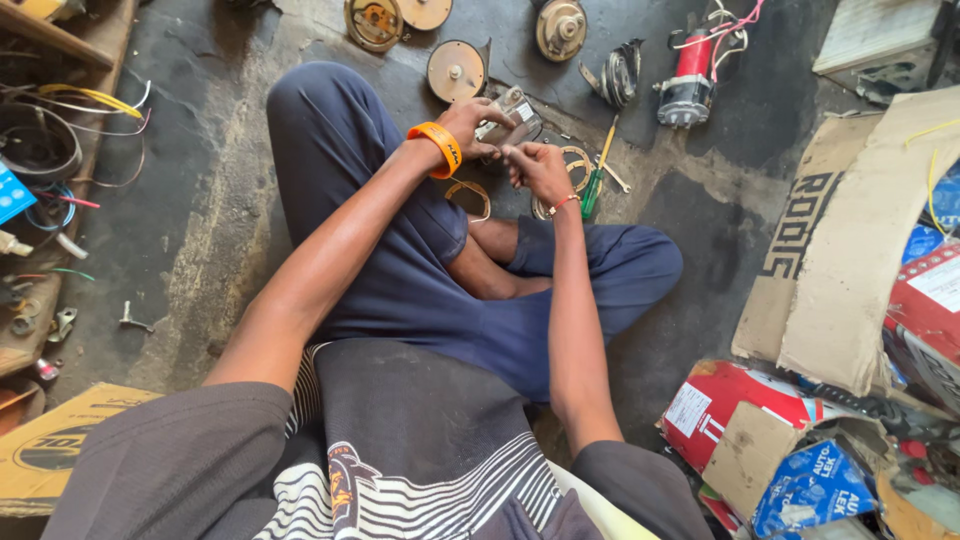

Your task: The person sits on the floor and repairs a small electrical motor. They connect wires to the motor terminals and use a screwdriver to tighten screws on the motor casing. Another person's hands occasionally assist with the wiring.

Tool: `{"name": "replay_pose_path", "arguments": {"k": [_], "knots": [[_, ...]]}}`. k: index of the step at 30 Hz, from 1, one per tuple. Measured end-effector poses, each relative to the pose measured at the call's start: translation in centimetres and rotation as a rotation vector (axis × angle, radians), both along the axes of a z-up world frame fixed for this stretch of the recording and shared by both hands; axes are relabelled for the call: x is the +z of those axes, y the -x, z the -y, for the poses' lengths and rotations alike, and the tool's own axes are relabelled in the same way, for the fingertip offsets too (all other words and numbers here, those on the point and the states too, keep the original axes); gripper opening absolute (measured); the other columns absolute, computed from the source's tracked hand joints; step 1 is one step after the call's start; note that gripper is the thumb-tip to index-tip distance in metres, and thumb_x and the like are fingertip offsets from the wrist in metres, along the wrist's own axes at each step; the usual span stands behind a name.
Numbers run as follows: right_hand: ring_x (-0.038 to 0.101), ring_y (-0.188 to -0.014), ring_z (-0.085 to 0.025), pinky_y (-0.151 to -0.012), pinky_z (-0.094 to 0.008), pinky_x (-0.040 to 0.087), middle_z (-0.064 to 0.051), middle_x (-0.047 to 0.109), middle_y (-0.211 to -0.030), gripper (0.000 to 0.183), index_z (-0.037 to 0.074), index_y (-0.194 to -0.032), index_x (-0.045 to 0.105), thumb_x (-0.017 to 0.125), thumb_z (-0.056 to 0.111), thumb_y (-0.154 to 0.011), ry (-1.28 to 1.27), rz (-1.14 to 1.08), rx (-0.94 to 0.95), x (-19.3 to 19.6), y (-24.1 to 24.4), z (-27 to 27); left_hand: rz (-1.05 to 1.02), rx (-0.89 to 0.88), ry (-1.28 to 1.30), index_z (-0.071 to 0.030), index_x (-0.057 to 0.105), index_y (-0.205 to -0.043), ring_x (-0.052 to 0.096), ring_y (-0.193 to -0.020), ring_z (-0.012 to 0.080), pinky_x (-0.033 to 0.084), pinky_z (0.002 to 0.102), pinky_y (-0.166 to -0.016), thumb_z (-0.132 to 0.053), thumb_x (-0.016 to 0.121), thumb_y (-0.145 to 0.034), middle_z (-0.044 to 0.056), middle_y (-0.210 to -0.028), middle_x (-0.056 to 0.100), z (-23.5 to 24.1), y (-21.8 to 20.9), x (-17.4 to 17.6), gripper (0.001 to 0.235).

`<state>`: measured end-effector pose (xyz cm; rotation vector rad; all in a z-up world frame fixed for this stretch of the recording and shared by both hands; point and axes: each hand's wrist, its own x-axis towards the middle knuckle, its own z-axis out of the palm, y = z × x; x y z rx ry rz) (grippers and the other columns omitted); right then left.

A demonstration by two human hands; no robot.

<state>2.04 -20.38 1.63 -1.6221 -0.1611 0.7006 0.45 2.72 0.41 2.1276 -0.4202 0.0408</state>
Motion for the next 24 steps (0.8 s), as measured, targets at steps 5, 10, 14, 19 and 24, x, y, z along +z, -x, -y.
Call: {"name": "replay_pose_path", "arguments": {"k": [5,10,14,19,24], "knots": [[0.059,-0.052,-0.008,-0.048,-0.022,0.046,-0.001,0.064,-0.064,0.03,0.003,-0.081,0.069,0.071,0.025,-0.1,-0.02,-0.033,-0.022,-0.2,0.0,0.6,-0.042,-0.019,0.01,-0.019,0.074,-0.121,0.061,-0.119,0.0371,0.049,0.046,-0.102,-0.024,0.093,-0.069,0.015,-0.125,0.067,0.3,0.2,0.3,0.056],[0.059,-0.055,-0.007,-0.052,-0.022,0.048,0.0,0.064,-0.067,0.03,0.002,-0.083,0.07,0.072,0.025,-0.102,-0.052,-0.009,-0.043,-0.4,0.2,0.8,-0.047,-0.023,-0.004,-0.02,0.074,-0.122,0.061,-0.119,0.0364,0.049,0.045,-0.103,-0.025,0.093,-0.071,0.015,-0.121,0.069,0.4,0.3,0.7,0.054],[0.061,-0.053,-0.007,-0.049,-0.022,0.048,0.0,0.065,-0.065,0.027,0.003,-0.083,0.071,0.071,0.026,-0.098,0.086,-0.048,-0.024,0.0,0.5,0.3,-0.053,-0.019,-0.012,-0.021,0.074,-0.122,0.062,-0.117,0.0361,0.049,0.045,-0.102,-0.025,0.092,-0.07,0.015,-0.12,0.068,0.1,0.6,0.5,0.055],[0.06,-0.055,-0.006,-0.05,-0.022,0.045,0.0,0.065,-0.068,0.025,-0.001,-0.086,0.07,0.074,0.02,-0.1,0.045,0.224,-0.373,1.2,0.3,-0.2,-0.029,-0.027,0.002,-0.02,0.074,-0.122,0.061,-0.118,0.037,0.048,0.046,-0.102,-0.025,0.093,-0.069,0.015,-0.12,0.068,0.1,0.2,0.3,0.056],[0.06,-0.063,-0.004,-0.055,-0.021,0.049,0.0,0.068,-0.079,0.019,0.0,-0.11,0.077,0.071,0.015,-0.101,0.041,0.336,-0.354,1.7,2.4,0.2,0.034,-0.025,-0.003,-0.02,0.075,-0.122,0.061,-0.117,0.038,0.048,0.047,-0.102,-0.027,0.095,-0.07,0.015,-0.122,0.069,0.2,0.0,-0.5,0.056]]}}
